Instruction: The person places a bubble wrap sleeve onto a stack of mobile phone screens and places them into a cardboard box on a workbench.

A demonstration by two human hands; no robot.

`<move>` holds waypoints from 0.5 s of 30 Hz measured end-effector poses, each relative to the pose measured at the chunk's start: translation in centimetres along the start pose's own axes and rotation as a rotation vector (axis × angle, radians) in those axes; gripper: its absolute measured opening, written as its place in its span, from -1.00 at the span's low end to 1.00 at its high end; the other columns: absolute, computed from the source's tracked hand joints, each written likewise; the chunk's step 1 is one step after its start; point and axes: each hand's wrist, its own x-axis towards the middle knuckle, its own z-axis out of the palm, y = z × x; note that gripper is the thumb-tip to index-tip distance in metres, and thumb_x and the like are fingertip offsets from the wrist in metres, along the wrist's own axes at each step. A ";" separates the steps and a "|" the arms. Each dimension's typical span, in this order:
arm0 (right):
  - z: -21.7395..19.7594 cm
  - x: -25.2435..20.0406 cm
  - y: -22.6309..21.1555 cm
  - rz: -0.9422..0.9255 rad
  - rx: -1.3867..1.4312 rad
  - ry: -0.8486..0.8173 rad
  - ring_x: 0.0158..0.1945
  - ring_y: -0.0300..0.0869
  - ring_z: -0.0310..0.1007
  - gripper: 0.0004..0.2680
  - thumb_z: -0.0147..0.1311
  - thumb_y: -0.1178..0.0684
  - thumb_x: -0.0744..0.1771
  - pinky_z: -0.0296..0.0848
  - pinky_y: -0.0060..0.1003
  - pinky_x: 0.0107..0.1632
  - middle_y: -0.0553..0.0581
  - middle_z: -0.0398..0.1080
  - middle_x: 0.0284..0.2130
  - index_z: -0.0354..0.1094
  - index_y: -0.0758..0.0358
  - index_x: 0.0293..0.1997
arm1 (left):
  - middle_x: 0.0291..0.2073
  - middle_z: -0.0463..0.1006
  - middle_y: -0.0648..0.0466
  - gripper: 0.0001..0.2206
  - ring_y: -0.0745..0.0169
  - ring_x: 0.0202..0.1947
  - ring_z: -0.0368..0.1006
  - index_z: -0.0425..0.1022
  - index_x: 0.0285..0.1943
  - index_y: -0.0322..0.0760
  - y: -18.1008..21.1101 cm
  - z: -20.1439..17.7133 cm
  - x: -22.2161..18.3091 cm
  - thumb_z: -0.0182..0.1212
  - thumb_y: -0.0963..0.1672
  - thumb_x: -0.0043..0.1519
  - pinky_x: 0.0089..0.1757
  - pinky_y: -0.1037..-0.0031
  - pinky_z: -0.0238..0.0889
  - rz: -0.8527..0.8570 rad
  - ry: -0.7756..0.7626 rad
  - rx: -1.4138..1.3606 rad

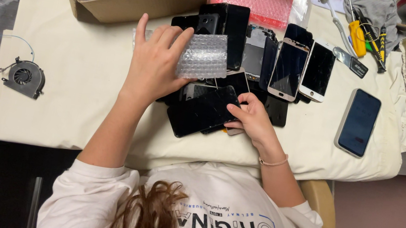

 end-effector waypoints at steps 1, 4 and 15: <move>0.5 -0.7 -1.1 0.000 -0.001 0.000 -0.44 -0.07 0.63 -0.80 0.16 0.19 0.35 0.67 -0.16 -0.30 0.26 0.55 -0.39 0.14 0.28 -0.05 | 0.03 0.51 -0.07 -0.09 -0.05 0.16 0.42 0.45 0.34 -0.31 0.1 -0.1 0.0 0.71 0.05 -0.24 0.33 -0.30 -0.33 -0.001 0.001 0.000; 1.9 -2.6 -4.0 -0.023 0.045 -0.037 -0.32 0.03 0.65 -0.70 0.12 0.24 0.34 0.68 -0.08 -0.25 0.38 0.55 -0.30 0.13 0.42 0.18 | 0.03 0.50 -0.07 -0.07 -0.06 0.16 0.42 0.43 0.35 -0.30 0.2 -0.4 0.3 0.70 0.06 -0.26 0.33 -0.31 -0.35 -0.005 -0.003 -0.015; -5.9 -5.2 -7.6 -0.274 0.262 0.075 -0.16 -0.11 0.60 -0.79 0.14 0.28 0.29 0.64 -0.28 -0.08 0.26 0.56 -0.12 0.43 0.48 0.03 | 0.14 0.40 -0.12 0.06 -0.11 0.17 0.36 0.29 0.42 -0.35 0.5 -2.3 2.1 0.56 0.31 -0.11 0.27 -0.26 -0.19 0.020 -0.041 0.022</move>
